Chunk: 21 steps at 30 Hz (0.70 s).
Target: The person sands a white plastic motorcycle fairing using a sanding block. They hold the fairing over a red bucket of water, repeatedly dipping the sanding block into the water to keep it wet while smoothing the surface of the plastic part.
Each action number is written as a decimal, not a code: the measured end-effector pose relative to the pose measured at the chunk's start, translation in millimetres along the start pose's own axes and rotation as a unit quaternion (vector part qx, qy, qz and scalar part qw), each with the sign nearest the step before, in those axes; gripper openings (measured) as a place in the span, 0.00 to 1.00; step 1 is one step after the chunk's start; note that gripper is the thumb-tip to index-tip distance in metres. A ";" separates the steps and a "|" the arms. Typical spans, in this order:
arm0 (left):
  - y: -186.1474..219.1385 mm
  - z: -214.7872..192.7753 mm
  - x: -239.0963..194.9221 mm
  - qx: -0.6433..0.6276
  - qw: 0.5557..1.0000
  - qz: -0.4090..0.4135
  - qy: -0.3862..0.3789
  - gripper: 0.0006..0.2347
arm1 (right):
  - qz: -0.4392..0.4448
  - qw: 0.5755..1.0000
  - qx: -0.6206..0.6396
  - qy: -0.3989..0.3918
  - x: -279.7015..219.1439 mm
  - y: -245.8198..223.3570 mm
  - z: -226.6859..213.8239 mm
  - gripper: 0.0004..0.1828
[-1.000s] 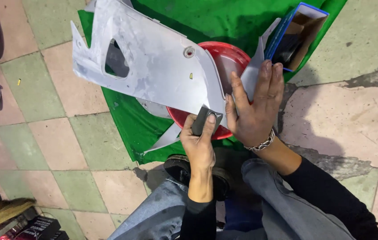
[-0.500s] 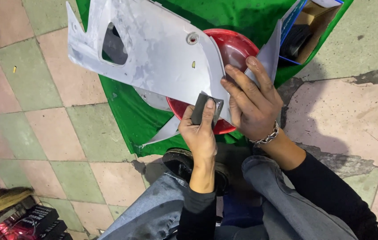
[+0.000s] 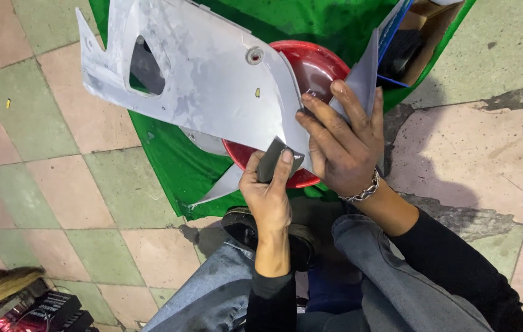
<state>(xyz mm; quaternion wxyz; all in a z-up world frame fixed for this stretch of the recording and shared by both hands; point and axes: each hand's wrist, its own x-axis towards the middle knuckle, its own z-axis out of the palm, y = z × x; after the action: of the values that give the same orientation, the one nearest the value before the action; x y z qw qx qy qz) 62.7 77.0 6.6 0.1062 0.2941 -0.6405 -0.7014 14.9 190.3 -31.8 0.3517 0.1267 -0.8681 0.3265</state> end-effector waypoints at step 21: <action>-10.3 -11.7 -2.2 0.003 1.000 0.000 -0.014 0.09 | 0.001 1.000 -0.012 -0.001 4.0 -3.8 -1.7 0.12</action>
<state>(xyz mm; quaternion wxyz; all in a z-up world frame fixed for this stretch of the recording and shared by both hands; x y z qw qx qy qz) 73.3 69.9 -2.8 0.0962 0.2843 -0.6440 -0.7037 14.6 188.7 -26.2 0.3523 0.1213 -0.8724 0.3164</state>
